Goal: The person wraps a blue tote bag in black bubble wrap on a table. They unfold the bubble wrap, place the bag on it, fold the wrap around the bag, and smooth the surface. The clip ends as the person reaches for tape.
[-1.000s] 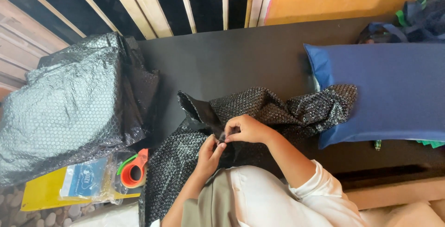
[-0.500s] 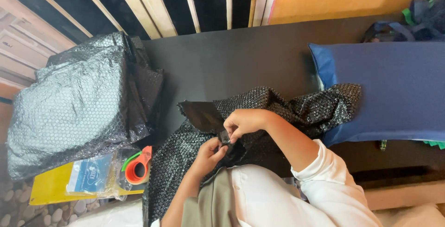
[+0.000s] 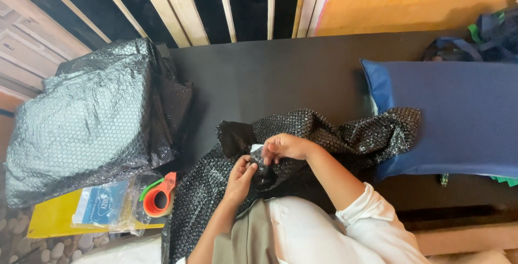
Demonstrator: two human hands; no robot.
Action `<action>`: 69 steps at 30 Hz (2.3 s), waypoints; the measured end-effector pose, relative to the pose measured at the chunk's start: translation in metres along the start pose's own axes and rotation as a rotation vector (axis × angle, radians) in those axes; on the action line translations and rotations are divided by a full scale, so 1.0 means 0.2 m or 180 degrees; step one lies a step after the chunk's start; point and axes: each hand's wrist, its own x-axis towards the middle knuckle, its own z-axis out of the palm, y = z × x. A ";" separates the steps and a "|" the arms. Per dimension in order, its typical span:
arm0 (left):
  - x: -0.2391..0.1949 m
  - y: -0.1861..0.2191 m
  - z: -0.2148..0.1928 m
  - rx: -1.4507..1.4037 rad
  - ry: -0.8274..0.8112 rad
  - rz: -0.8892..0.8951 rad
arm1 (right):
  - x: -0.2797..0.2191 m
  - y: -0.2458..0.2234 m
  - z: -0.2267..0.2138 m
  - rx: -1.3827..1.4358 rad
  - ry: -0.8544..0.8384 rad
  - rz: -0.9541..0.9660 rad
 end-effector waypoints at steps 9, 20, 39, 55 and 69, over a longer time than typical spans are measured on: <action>0.01 0.03 0.11 0.0280 0.0569 -0.0287 | -0.17 -0.10 0.21 -0.1371 0.1087 -0.0537; -0.01 0.05 0.09 0.0151 -0.0367 -0.0332 | -0.16 -0.16 0.08 -0.1598 0.0174 0.0002; -0.02 0.20 0.04 0.0597 -0.1257 -0.0637 | -0.03 -0.30 -0.12 -0.2118 -0.1043 0.0720; 0.02 0.32 0.15 0.0742 -0.0939 -0.0339 | 0.06 -0.13 -0.25 -0.0817 -0.1347 0.0030; 0.02 -0.01 -0.03 0.0576 -0.0097 -0.0091 | -0.03 -0.06 -0.23 -0.0190 -0.0248 -0.0644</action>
